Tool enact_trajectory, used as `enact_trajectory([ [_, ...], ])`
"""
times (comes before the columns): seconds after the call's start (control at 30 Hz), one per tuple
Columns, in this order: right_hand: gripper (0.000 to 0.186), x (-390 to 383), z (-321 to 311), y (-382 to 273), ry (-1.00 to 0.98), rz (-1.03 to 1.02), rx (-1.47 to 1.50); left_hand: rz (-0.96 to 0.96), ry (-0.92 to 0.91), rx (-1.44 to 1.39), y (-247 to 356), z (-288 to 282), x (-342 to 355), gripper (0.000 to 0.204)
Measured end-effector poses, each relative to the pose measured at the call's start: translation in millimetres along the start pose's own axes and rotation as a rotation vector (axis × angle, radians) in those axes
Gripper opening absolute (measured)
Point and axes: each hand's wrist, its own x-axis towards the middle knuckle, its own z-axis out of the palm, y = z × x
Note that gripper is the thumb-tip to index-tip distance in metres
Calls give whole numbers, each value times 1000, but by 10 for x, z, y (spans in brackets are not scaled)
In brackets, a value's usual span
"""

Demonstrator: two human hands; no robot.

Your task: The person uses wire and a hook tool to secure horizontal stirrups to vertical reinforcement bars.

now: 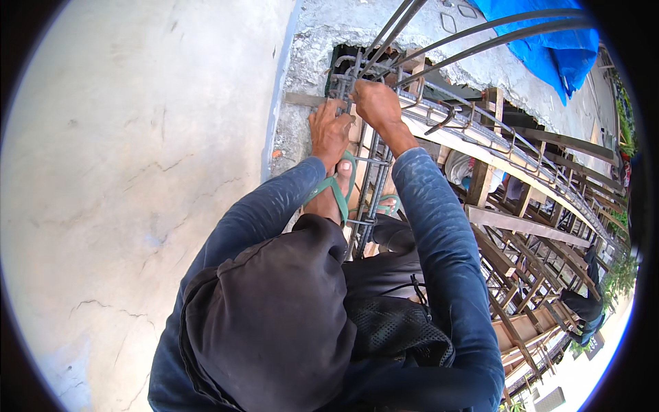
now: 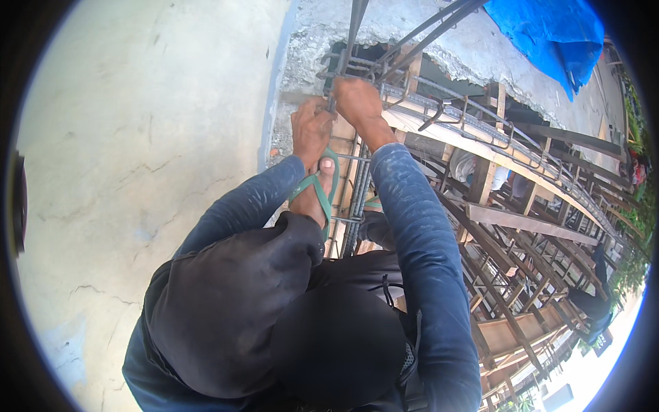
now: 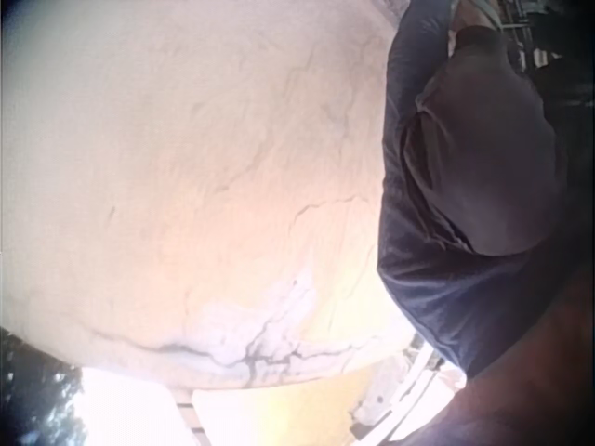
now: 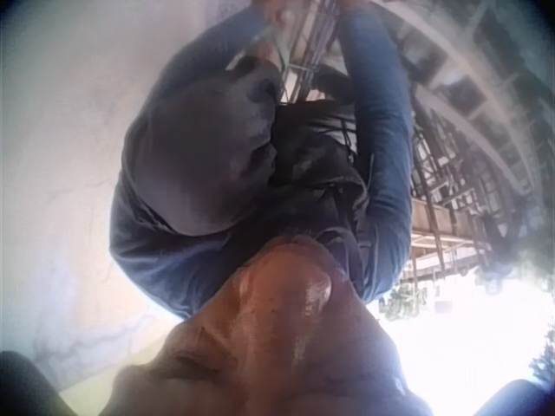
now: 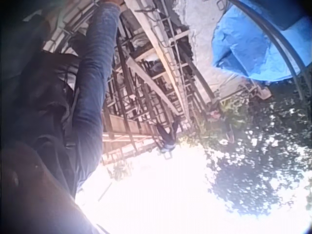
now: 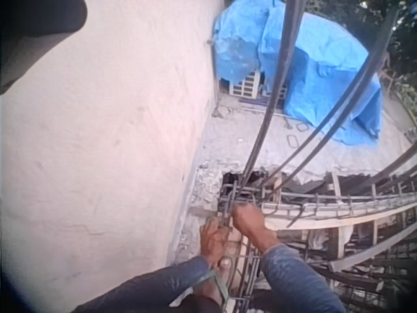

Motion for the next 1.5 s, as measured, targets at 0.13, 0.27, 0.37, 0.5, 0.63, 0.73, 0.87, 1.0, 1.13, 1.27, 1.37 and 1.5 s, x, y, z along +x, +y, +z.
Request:
enact_trajectory([
  [0.13, 18, -107, -1, -40, -32, 123, -73, 31, -12, -104, -106, -30, 45, 13],
  [0.27, 21, -383, 24, -30, -48, 131, -131, -148, -19, -378, -113, -61, 100, 11],
  [0.37, 20, -556, 9, -63, -79, 132, -149, -365, -27, -439, -48, -64, 137, 13],
  [0.5, 16, -758, 80, -225, -35, 69, -45, -358, -18, -408, -125, -84, 238, 12],
  [0.63, 9, -832, 251, -382, 15, 139, 66, -164, -98, -352, -114, -79, 403, 13],
  [0.73, 12, -863, 259, -461, 14, 232, 157, -110, -116, -358, -163, -83, 402, 16],
  [0.87, 10, -1103, 187, -585, 74, 240, 301, -193, -6, -286, -61, -141, 285, 26],
  [1.0, 13, -1237, 99, -732, 96, 251, 352, -297, -171, -267, -20, -135, 250, 30],
  [1.13, 15, -1262, 69, -887, 157, 262, 437, -167, -227, -7, -7, -95, 348, 23],
  [1.27, 14, -1349, 103, -944, 229, 275, 527, -68, -348, 131, 51, -85, 373, 14],
  [1.37, 17, -1443, 120, -1033, 211, 252, 553, 119, -495, 212, -18, -137, 472, 16],
  [1.5, 26, -1662, 105, -1149, 182, 208, 559, 513, -811, 397, 22, -259, 694, 18],
])
